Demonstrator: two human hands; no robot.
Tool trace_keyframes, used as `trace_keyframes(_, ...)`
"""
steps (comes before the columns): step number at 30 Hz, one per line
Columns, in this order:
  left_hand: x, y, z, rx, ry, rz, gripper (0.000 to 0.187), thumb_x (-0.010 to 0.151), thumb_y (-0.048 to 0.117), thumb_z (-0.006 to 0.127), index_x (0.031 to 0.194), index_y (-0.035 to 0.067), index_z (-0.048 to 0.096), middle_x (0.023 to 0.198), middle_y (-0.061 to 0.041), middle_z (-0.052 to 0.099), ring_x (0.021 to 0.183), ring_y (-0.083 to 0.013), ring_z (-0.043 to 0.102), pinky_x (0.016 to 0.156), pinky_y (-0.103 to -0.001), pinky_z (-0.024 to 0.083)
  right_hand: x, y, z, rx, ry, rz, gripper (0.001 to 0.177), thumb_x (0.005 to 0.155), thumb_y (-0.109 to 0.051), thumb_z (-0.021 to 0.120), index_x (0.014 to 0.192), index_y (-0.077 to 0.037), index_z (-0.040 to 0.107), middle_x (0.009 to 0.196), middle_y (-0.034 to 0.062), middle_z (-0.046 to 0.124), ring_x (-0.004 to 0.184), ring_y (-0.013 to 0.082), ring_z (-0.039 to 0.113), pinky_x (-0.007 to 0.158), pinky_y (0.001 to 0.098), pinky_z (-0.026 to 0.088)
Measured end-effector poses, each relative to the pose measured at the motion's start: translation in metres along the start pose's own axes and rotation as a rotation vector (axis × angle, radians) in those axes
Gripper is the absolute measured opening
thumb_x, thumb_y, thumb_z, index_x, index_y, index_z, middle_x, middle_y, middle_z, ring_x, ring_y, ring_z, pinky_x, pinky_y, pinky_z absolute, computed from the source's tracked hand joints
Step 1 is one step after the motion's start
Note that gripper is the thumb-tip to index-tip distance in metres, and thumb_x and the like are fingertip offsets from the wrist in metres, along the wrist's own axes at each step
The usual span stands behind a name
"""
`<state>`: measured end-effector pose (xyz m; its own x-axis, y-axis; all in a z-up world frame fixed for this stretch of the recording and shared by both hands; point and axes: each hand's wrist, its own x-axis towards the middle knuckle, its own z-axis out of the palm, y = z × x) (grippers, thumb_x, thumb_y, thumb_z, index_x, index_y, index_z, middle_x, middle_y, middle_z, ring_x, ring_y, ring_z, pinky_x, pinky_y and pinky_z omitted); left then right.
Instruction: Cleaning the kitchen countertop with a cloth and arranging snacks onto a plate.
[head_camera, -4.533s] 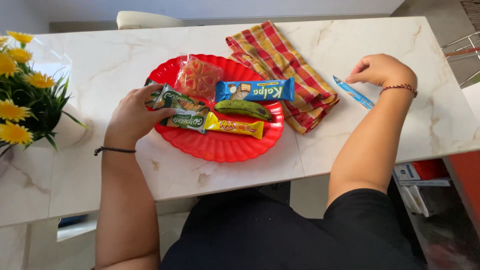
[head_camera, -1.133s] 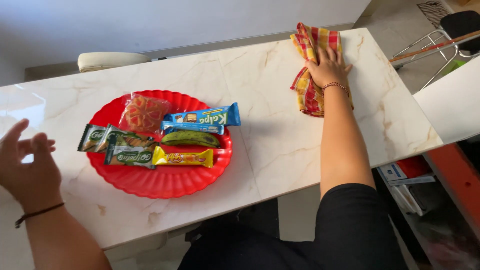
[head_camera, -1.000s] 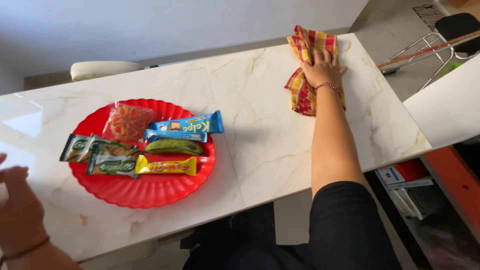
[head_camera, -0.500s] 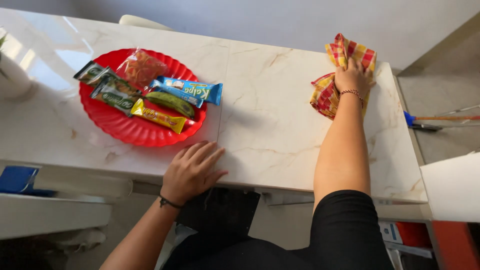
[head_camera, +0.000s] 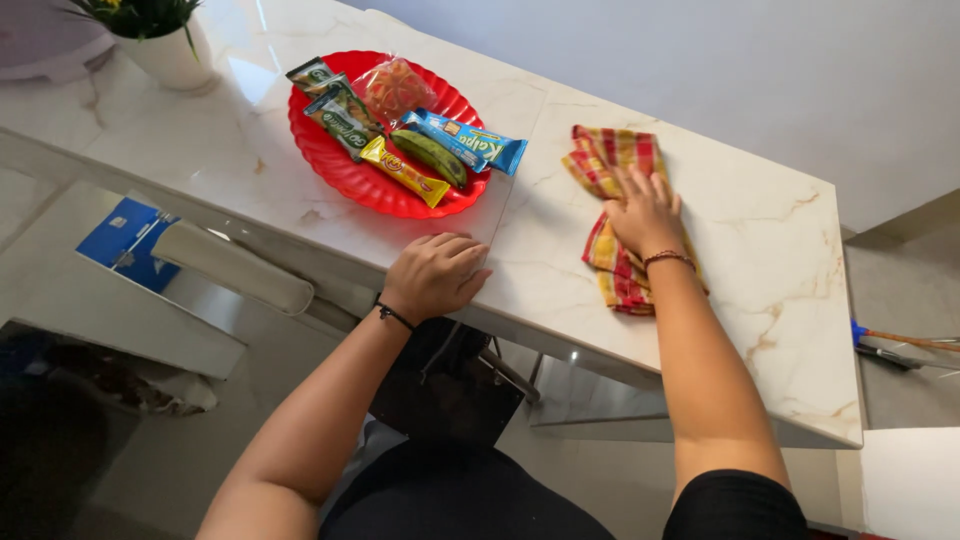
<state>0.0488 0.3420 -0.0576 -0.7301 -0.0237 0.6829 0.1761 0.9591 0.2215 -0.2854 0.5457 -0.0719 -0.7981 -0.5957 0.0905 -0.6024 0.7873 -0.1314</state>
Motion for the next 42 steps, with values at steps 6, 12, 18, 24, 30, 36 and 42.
trace_keyframes(6,-0.002,-0.002,0.003,-0.028,0.015,-0.01,0.023,0.091,0.027,0.073,0.106,0.009,0.072,0.104,-0.006,0.075,0.1,-0.0246,0.071,0.087,-0.04,0.056,-0.009,0.066,0.011,0.008,0.041,-0.076,0.069,0.095,-0.052,0.046,0.159,-0.029,0.038,0.168,0.0017,0.032,0.154,0.0311,0.025,0.12,0.0604,0.02)
trace_keyframes(12,-0.002,-0.004,0.002,-0.038,0.038,0.006,0.022,0.09,0.026,0.072,0.103,0.009,0.073,0.102,-0.006,0.074,0.1,-0.0252,0.071,0.086,-0.041,0.056,-0.066,0.217,-0.022,0.016,0.067,0.495,0.068,0.097,-0.052,0.038,0.16,-0.026,0.034,0.168,0.0051,0.029,0.153,0.0335,0.024,0.116,0.0663,0.02)
trace_keyframes(18,0.0,-0.003,0.001,-0.041,0.014,-0.013,0.022,0.091,0.027,0.072,0.103,0.009,0.072,0.101,-0.007,0.073,0.098,-0.0263,0.07,0.083,-0.042,0.055,-0.115,0.199,-0.038,0.107,0.148,0.738,0.067,0.099,-0.049,0.038,0.162,-0.03,0.033,0.167,0.0055,0.032,0.151,0.0352,0.029,0.121,0.0646,0.018)
trace_keyframes(24,0.002,-0.003,-0.001,-0.042,0.002,0.039,0.022,0.092,0.026,0.072,0.105,0.009,0.07,0.105,-0.007,0.073,0.101,-0.028,0.069,0.082,-0.044,0.054,-0.129,0.078,-0.004,0.039,0.145,0.491,0.064,0.096,-0.049,0.048,0.156,-0.028,0.042,0.164,0.0066,0.035,0.15,0.0415,0.022,0.118,0.0645,0.015)
trace_keyframes(30,-0.002,-0.007,0.0,-0.065,-0.002,0.088,0.017,0.096,0.024,0.072,0.104,0.009,0.071,0.107,-0.007,0.073,0.103,-0.0284,0.069,0.083,-0.044,0.054,-0.179,-0.114,-0.007,0.055,0.104,0.106,0.059,0.097,-0.039,0.049,0.154,-0.027,0.045,0.161,0.0083,0.036,0.149,0.0373,0.027,0.119,0.0638,0.014)
trace_keyframes(36,-0.004,-0.013,0.003,-0.053,-0.007,0.129,0.013,0.098,0.023,0.073,0.098,0.01,0.07,0.106,-0.007,0.072,0.102,-0.0297,0.068,0.082,-0.045,0.053,-0.221,-0.056,-0.005,0.083,0.317,0.084,0.051,0.097,-0.026,0.052,0.148,-0.025,0.058,0.15,0.0049,0.056,0.144,0.0283,0.042,0.118,0.0578,0.027)
trace_keyframes(42,-0.007,-0.017,0.006,-0.011,0.0,0.178,0.014,0.1,0.024,0.073,0.099,0.011,0.069,0.106,-0.005,0.071,0.103,-0.0295,0.067,0.083,-0.045,0.052,-0.253,0.067,0.013,-0.054,0.53,0.573,0.047,0.099,-0.035,0.056,0.143,-0.018,0.059,0.149,0.0083,0.054,0.141,0.0308,0.04,0.111,0.0694,0.016)
